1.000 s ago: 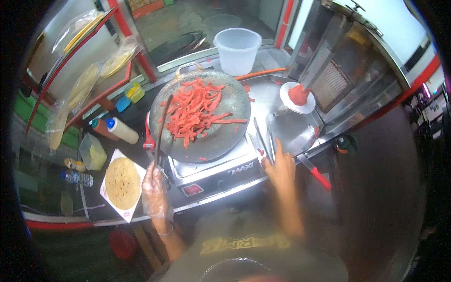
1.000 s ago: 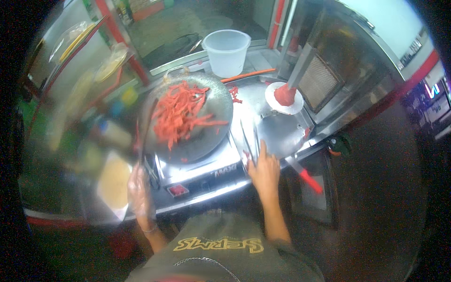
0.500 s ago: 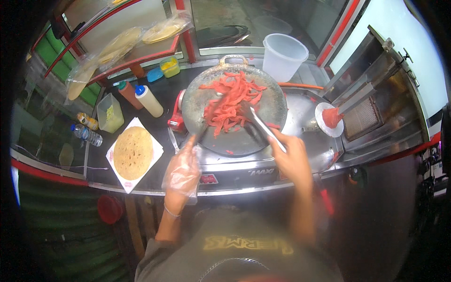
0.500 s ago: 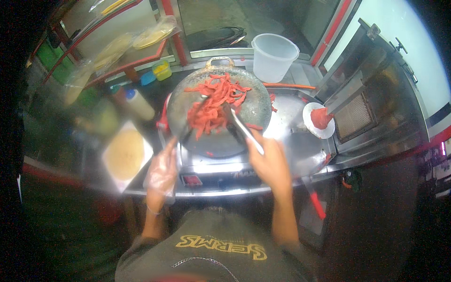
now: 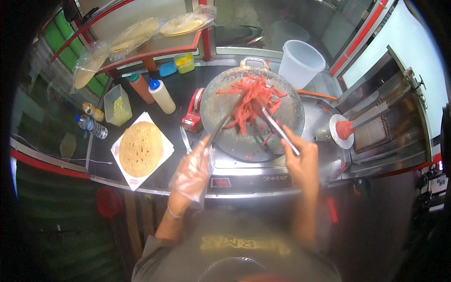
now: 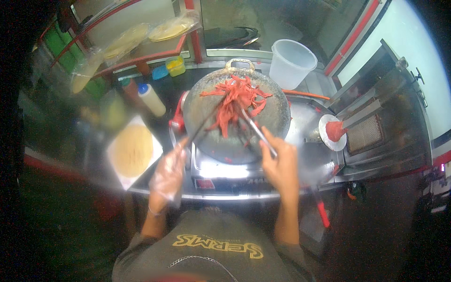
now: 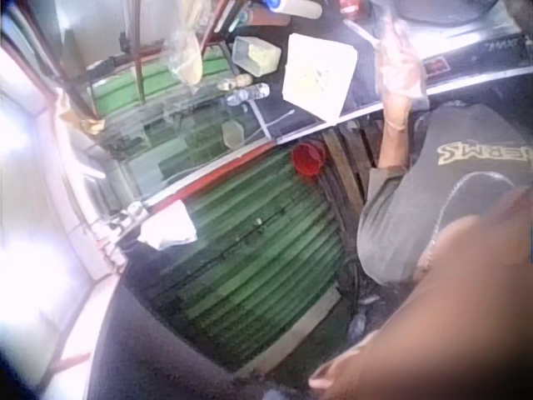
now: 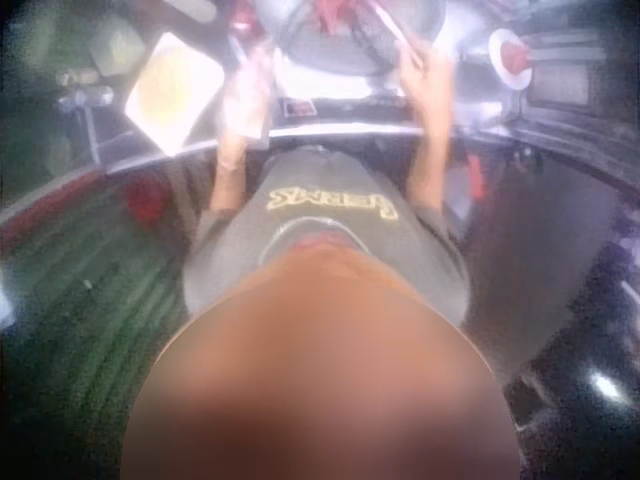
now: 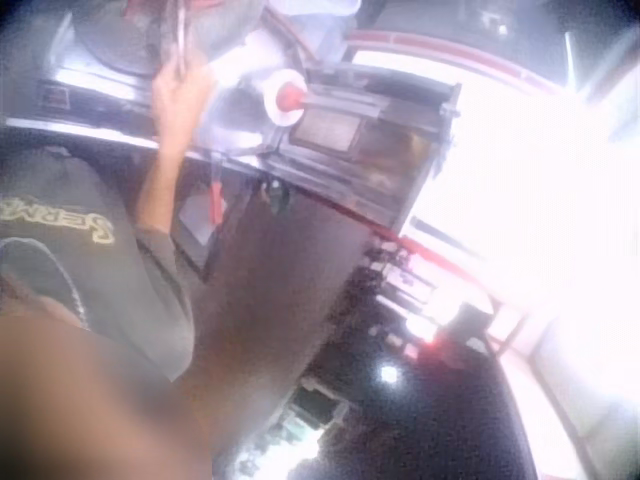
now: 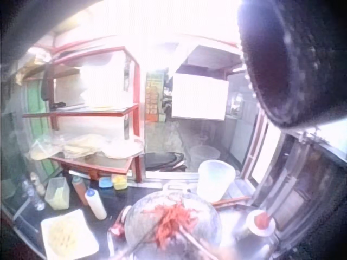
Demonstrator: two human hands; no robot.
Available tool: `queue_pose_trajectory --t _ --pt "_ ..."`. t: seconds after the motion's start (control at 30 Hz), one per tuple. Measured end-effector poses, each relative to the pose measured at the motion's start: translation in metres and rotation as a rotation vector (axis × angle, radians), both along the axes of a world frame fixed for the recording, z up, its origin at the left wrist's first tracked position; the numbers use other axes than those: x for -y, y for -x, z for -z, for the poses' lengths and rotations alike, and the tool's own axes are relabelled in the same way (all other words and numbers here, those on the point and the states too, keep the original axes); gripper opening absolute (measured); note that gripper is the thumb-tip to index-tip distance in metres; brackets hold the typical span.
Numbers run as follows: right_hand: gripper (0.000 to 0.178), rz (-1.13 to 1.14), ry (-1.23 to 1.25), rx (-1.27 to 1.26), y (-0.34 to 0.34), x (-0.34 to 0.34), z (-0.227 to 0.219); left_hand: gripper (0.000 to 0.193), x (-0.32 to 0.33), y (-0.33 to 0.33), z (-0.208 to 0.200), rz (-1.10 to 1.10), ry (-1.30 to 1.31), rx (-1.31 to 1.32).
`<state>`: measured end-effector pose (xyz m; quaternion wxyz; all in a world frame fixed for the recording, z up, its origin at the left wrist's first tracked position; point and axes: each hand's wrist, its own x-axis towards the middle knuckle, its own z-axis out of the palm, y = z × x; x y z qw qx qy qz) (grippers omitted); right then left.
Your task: The person cooks a tortilla on a flat griddle, then adds shredded lettuce and cooked meat to a separate tortilla on a paper plate. They finish by drizzling sauce over the assembled taco.
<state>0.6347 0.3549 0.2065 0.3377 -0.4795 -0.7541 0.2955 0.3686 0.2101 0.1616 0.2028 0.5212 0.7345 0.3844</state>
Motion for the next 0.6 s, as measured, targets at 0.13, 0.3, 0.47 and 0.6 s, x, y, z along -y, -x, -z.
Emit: queue_pose_trajectory --t 0.13,0.3,0.47,0.6 --pt "0.038 0.121 -0.113 0.127 -0.021 -0.012 -0.011 0.044 -0.016 0.029 -0.011 -0.05 0.022 0.126" --pt "0.041 0.164 0.086 0.178 -0.011 -0.032 -0.011 0.047 -0.063 0.027 -0.01 -0.001 -0.005 -0.256" --pt "0.04 0.038 -0.12 0.004 0.001 -0.043 -0.012 0.045 -0.059 0.023 -0.012 0.104 -0.046 -0.119" --pt "0.039 0.008 0.109 0.076 -0.045 -0.017 -0.02 0.047 -0.032 0.037 -0.029 0.076 0.003 0.005"
